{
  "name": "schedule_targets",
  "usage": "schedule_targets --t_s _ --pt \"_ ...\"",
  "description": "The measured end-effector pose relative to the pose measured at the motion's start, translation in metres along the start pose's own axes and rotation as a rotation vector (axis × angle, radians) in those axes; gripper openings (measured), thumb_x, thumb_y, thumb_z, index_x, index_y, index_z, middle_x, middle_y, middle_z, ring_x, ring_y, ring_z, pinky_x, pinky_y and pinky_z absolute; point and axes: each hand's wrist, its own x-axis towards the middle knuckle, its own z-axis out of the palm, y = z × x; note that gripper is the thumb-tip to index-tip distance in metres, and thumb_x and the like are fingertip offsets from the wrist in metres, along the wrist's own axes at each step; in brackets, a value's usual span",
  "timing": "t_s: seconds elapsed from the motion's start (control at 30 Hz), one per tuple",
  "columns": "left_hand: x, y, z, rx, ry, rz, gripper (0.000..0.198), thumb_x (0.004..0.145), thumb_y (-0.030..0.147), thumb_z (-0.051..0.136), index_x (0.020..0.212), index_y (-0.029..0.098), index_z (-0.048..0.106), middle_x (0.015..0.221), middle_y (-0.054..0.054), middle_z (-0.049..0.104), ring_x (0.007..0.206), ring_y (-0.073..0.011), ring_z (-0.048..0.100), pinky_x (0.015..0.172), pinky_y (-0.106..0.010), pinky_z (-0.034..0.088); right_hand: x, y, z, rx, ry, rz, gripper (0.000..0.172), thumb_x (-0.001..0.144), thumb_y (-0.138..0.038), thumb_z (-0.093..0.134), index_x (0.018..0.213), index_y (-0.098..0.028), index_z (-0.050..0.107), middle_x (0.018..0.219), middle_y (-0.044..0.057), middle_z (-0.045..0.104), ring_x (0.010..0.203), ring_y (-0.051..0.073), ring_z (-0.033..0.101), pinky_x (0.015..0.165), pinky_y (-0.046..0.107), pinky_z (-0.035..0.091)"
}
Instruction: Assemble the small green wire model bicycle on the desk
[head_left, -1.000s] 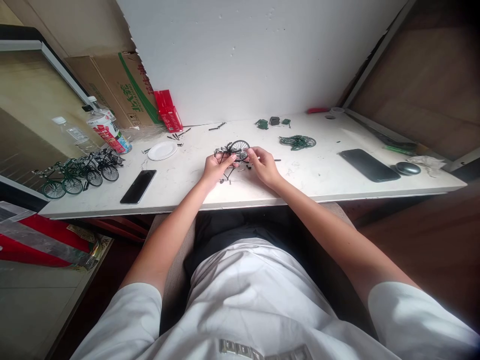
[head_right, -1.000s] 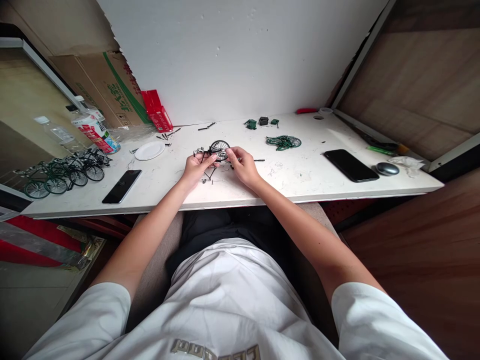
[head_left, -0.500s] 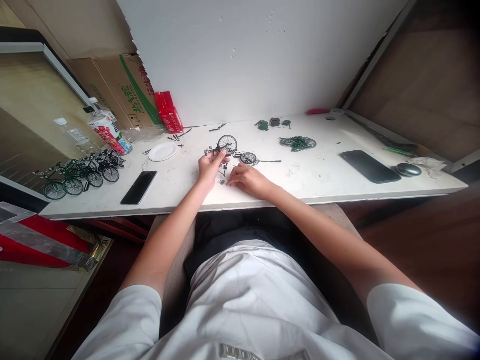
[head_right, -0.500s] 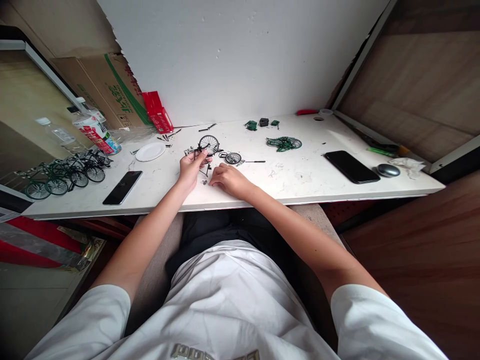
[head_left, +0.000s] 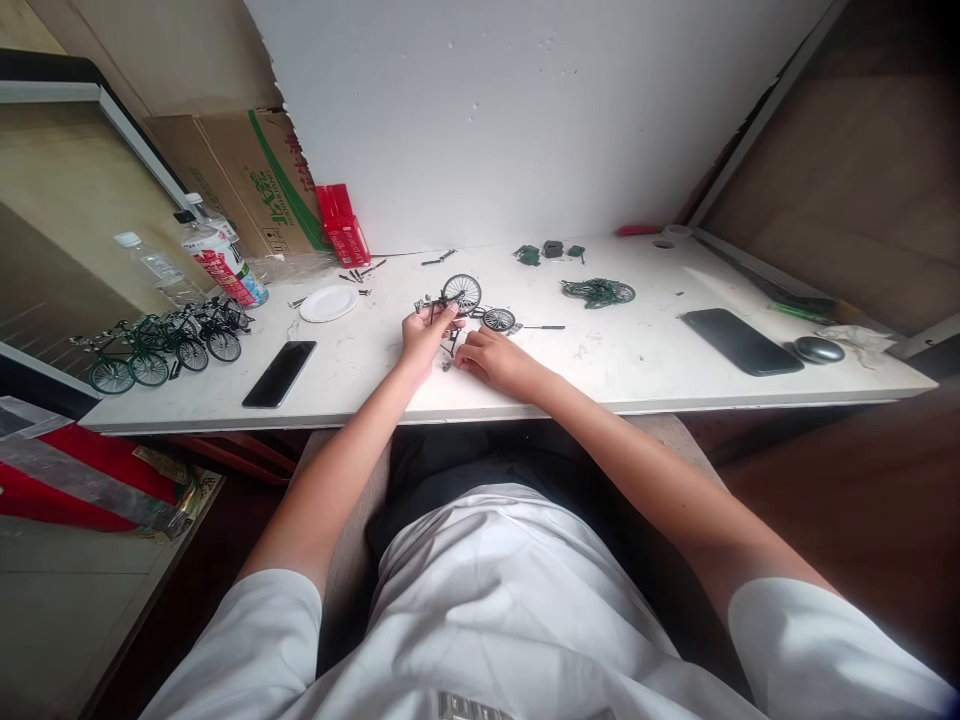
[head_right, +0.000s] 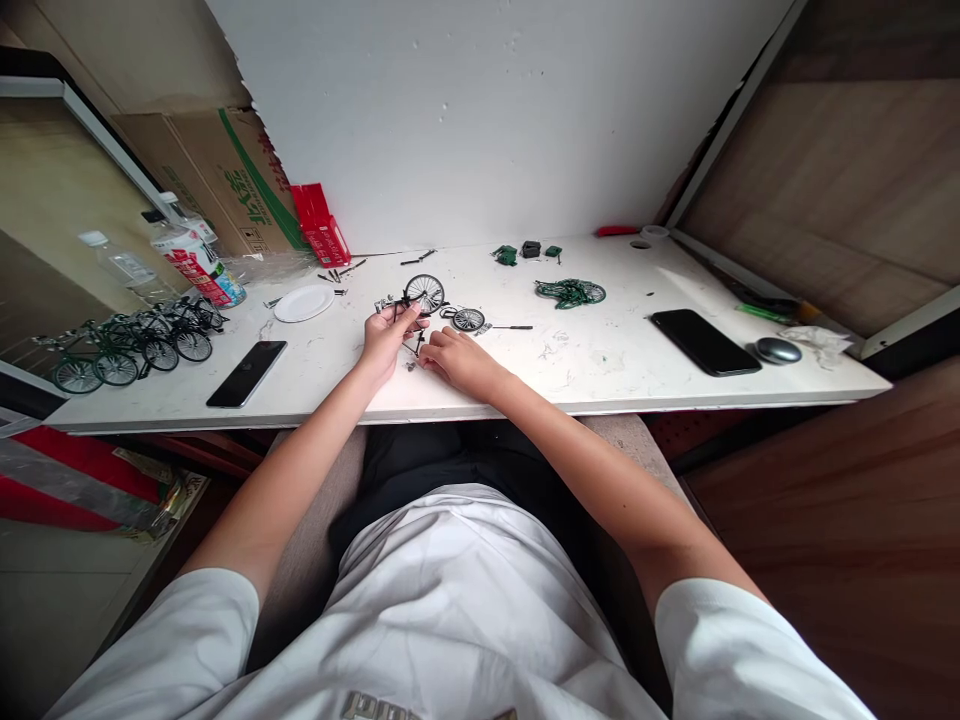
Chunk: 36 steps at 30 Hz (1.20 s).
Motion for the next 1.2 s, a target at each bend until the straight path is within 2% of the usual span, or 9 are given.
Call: schedule_targets --t_s 0.17,0.37,0.47,0.57,0.83,0.93,1.03,1.13,1.2 --pt "-0.001 0.003 0.001 0.017 0.006 -0.012 0.037 0.084 0.049 0.092 0.101 0.019 0.077 0.113 -0.008 0.083 0.090 -0.0161 0.081 0.075 -0.024 0.050 -0.003 0.012 -0.007 0.150 0.030 0.058 0.023 0.110 -0.021 0.060 0.117 -0.015 0.081 0.108 0.016 0.075 0.100 0.029 0.063 0.090 0.039 0.050" --pt "0.000 0.002 0.001 0.014 0.012 -0.018 0.039 0.081 0.050 0.093 0.100 0.019 0.078 0.113 -0.008 0.084 0.090 -0.0170 0.081 0.074 -0.025 0.050 -0.006 0.016 -0.020 0.268 -0.044 0.138 0.013 0.101 -0.017 0.075 0.103 -0.016 0.087 0.102 0.013 0.077 0.087 0.025 0.068 0.084 0.036 0.053" --pt "-0.001 0.003 0.001 0.017 0.018 -0.017 0.040 0.080 0.050 0.094 0.099 0.019 0.077 0.109 -0.008 0.084 0.088 -0.0172 0.081 0.074 -0.025 0.050 -0.006 0.007 -0.020 0.196 -0.060 0.174 0.016 0.099 -0.011 0.074 0.101 -0.017 0.088 0.101 0.013 0.077 0.086 0.024 0.069 0.080 0.034 0.050" --pt "-0.002 0.005 0.002 0.011 0.018 -0.022 0.037 0.081 0.048 0.094 0.096 0.019 0.077 0.104 -0.007 0.083 0.087 -0.0169 0.081 0.074 -0.025 0.050 -0.004 -0.005 -0.019 0.074 -0.060 0.225 0.017 0.103 -0.014 0.071 0.109 -0.016 0.087 0.107 0.016 0.078 0.091 0.027 0.070 0.074 0.034 0.045" --pt "-0.002 0.005 0.003 -0.004 0.007 -0.028 0.037 0.082 0.047 0.094 0.099 0.019 0.077 0.104 -0.008 0.083 0.088 -0.0176 0.081 0.073 -0.025 0.051 0.000 -0.022 -0.020 -0.235 -0.159 0.169 0.024 0.110 -0.015 0.055 0.110 -0.011 0.079 0.113 0.022 0.074 0.100 0.033 0.067 0.067 0.039 0.039" --pt "-0.001 0.003 0.002 0.002 0.003 -0.024 0.038 0.081 0.047 0.094 0.099 0.018 0.077 0.105 -0.008 0.083 0.088 -0.0176 0.082 0.073 -0.025 0.050 0.001 -0.023 -0.015 -0.319 -0.173 0.184 0.027 0.110 -0.011 0.049 0.113 -0.009 0.076 0.113 0.025 0.073 0.103 0.035 0.066 0.069 0.040 0.040" --pt "-0.001 0.002 0.001 0.005 -0.007 -0.025 0.041 0.080 0.050 0.094 0.099 0.019 0.076 0.107 -0.008 0.083 0.089 -0.0176 0.082 0.072 -0.024 0.050 0.001 -0.018 -0.009 -0.323 -0.156 0.144 0.029 0.113 -0.014 0.044 0.114 -0.010 0.073 0.111 0.024 0.073 0.106 0.035 0.064 0.077 0.040 0.044" --pt "-0.001 0.001 0.001 0.003 -0.022 -0.036 0.041 0.079 0.051 0.095 0.098 0.019 0.076 0.108 -0.008 0.083 0.089 -0.0170 0.082 0.072 -0.024 0.051 0.001 -0.007 -0.009 -0.214 -0.110 0.076 0.021 0.111 -0.017 0.051 0.108 -0.011 0.071 0.109 0.021 0.073 0.104 0.033 0.063 0.088 0.041 0.047" --pt "-0.001 0.002 0.001 0.004 -0.025 -0.039 0.040 0.079 0.050 0.095 0.098 0.019 0.077 0.107 -0.008 0.083 0.087 -0.0163 0.081 0.072 -0.024 0.051 -0.001 -0.001 -0.012 -0.054 -0.049 0.071 0.011 0.104 -0.014 0.059 0.104 -0.013 0.069 0.107 0.018 0.073 0.100 0.030 0.064 0.090 0.039 0.049"
